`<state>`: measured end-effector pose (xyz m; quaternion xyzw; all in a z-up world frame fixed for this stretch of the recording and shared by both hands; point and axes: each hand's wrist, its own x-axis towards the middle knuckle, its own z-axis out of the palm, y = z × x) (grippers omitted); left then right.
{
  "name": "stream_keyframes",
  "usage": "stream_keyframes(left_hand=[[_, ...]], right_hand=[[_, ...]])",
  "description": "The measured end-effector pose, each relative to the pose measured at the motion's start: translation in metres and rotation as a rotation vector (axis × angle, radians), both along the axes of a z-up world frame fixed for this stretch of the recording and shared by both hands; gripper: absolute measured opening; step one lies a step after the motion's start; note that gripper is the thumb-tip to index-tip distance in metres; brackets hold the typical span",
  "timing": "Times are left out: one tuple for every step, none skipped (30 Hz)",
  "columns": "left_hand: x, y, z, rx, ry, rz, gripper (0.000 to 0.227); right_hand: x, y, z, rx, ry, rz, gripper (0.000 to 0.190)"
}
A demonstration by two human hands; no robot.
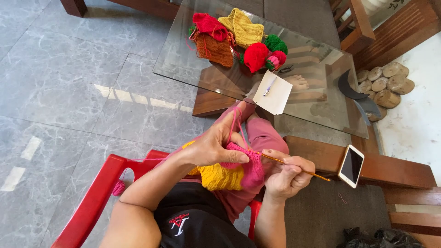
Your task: A person is crocheting a pink and yellow garment using a crochet hook and yarn.
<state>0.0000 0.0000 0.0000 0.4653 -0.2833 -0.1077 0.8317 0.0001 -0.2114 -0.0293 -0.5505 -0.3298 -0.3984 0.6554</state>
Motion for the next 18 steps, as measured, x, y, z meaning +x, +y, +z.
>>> stream_keyframes(left_hand=[[0.001,0.0,-0.002,0.001,0.0,-0.001,0.131],[0.002,-0.001,-0.004,0.014,0.001,-0.004,0.131],[0.003,-0.001,-0.006,0.026,0.003,-0.008,0.131],[0.003,-0.001,-0.006,0.027,0.004,-0.009,0.131],[0.003,0.0,-0.007,0.038,0.005,-0.021,0.13],[0.004,0.001,-0.007,0.05,0.006,-0.034,0.129],[0.003,0.001,-0.005,0.05,0.006,-0.033,0.129],[0.003,0.002,-0.003,0.06,-0.004,-0.029,0.126],[0.004,0.002,-0.002,0.068,-0.014,-0.027,0.124],[0.004,0.004,0.003,0.067,-0.013,-0.027,0.124],[0.003,0.006,0.008,0.083,-0.035,-0.047,0.117],[0.003,0.008,0.014,0.099,-0.058,-0.068,0.111],[0.002,0.009,0.015,0.098,-0.057,-0.067,0.111],[0.001,0.01,0.017,0.143,-0.073,-0.043,0.11],[0.001,0.011,0.019,0.187,-0.089,-0.021,0.109],[0.001,0.011,0.017,0.187,-0.089,-0.021,0.109],[0.002,0.011,0.015,0.181,-0.092,-0.028,0.109],[0.003,0.011,0.014,0.174,-0.096,-0.035,0.109]], right_hand=[[0.0,-0.002,-0.002,0.001,0.0,-0.001,0.038],[0.0,-0.005,-0.005,-0.002,-0.006,-0.007,0.037],[-0.001,-0.007,-0.007,-0.006,-0.012,-0.013,0.037],[-0.001,-0.009,-0.009,-0.005,-0.011,-0.015,0.037],[-0.001,-0.012,-0.01,-0.02,-0.038,-0.023,0.037],[-0.001,-0.014,-0.012,-0.035,-0.065,-0.032,0.036],[-0.004,-0.014,-0.012,-0.034,-0.065,-0.031,0.036],[-0.006,-0.013,-0.012,-0.055,-0.07,-0.049,0.037],[-0.009,-0.014,-0.012,-0.077,-0.075,-0.067,0.038],[-0.014,-0.006,-0.001,-0.078,-0.074,-0.068,0.038],[-0.02,0.002,0.01,-0.132,-0.059,-0.15,0.041],[-0.025,0.011,0.021,-0.186,-0.044,-0.232,0.045],[-0.027,0.012,0.024,-0.186,-0.043,-0.231,0.045],[-0.028,0.013,0.027,-0.184,-0.017,-0.196,0.044],[-0.03,0.015,0.03,-0.181,0.009,-0.161,0.043],[-0.031,0.015,0.029,-0.181,0.01,-0.161,0.043],[-0.031,0.014,0.028,-0.181,0.019,-0.168,0.041],[-0.032,0.014,0.027,-0.182,0.028,-0.175,0.038]])
